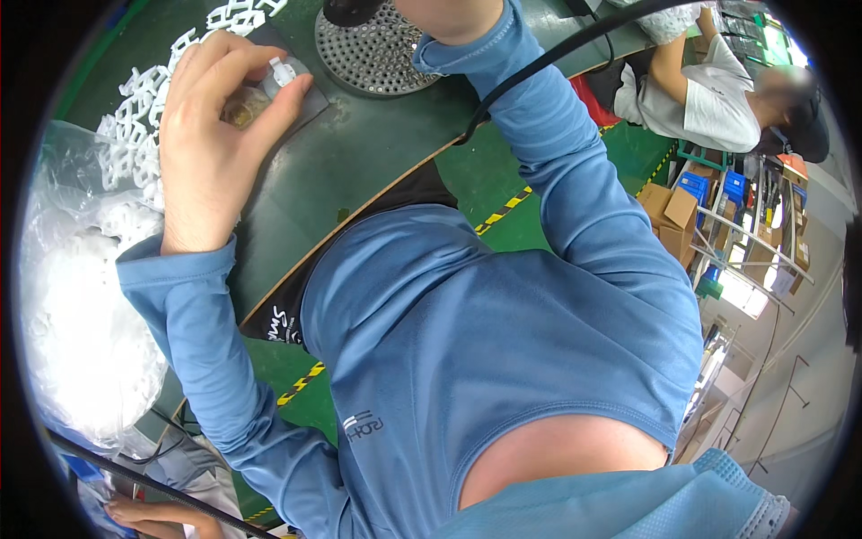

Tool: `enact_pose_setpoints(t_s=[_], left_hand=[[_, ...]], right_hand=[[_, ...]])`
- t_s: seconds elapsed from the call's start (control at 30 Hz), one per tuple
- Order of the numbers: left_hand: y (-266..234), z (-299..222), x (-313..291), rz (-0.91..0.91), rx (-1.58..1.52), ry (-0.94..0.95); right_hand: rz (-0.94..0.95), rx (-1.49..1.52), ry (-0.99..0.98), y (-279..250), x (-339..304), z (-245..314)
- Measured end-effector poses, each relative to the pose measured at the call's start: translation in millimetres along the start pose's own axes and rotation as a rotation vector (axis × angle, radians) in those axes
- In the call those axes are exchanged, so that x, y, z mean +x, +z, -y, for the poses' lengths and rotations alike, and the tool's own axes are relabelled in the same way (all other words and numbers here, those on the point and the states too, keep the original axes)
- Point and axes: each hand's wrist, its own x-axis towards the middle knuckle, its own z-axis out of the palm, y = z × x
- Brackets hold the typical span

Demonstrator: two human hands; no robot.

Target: The person assembles plastic components by inserting metal pins into the plastic pieces and securing them with a handheld power tool.

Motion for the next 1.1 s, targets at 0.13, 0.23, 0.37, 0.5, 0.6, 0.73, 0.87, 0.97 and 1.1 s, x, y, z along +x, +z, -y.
enact_pose_setpoints(t_s=[0.13, 0.23, 0.37, 0.5, 0.6, 0.73, 0.87, 0.97, 1.1], left_hand=[[1.4, 1.2, 0.8, 0.001, -0.012, -0.011], [0.7, -0.7, 1.2, -0.007, -0.019, -0.019], [1.4, 0.4, 1.3, -0.018, -0.011, -0.009], [2.2, 1.2, 1.0, -0.036, -0.015, -0.006], [3.9, 3.7, 2.6, -0.051, -0.012, 0.032], [3.8, 5.0, 2.4, -0.059, 0.022, 0.054], [2.2, 4.0, 1.8, -0.057, 0.046, 0.049], [4.7, 5.4, 2.5, -0.074, 0.052, 0.073], [4.8, 4.5, 3.2, -0.076, 0.04, 0.077]], right_hand=[[0.032, 0.003, -0.03, -1.6, 0.0, -0.1], [0.011, 0.014, -0.032, -0.7, 3.1, 4.3], [-0.065, 0.007, -0.003, 15.4, 3.9, 13.3], [0.001, 0.427, 0.206, 26.5, 2.8, 9.7], [0.101, 0.825, 0.179, 25.6, -2.0, -3.5], [-0.122, 0.143, 0.339, 45.4, 8.2, 33.7], [0.105, 0.804, 0.28, 28.2, 1.0, 2.1], [0.114, 0.4, 0.238, 21.6, -0.7, -1.4], [0.079, 0.394, 0.216, 20.8, -5.6, 3.8]])
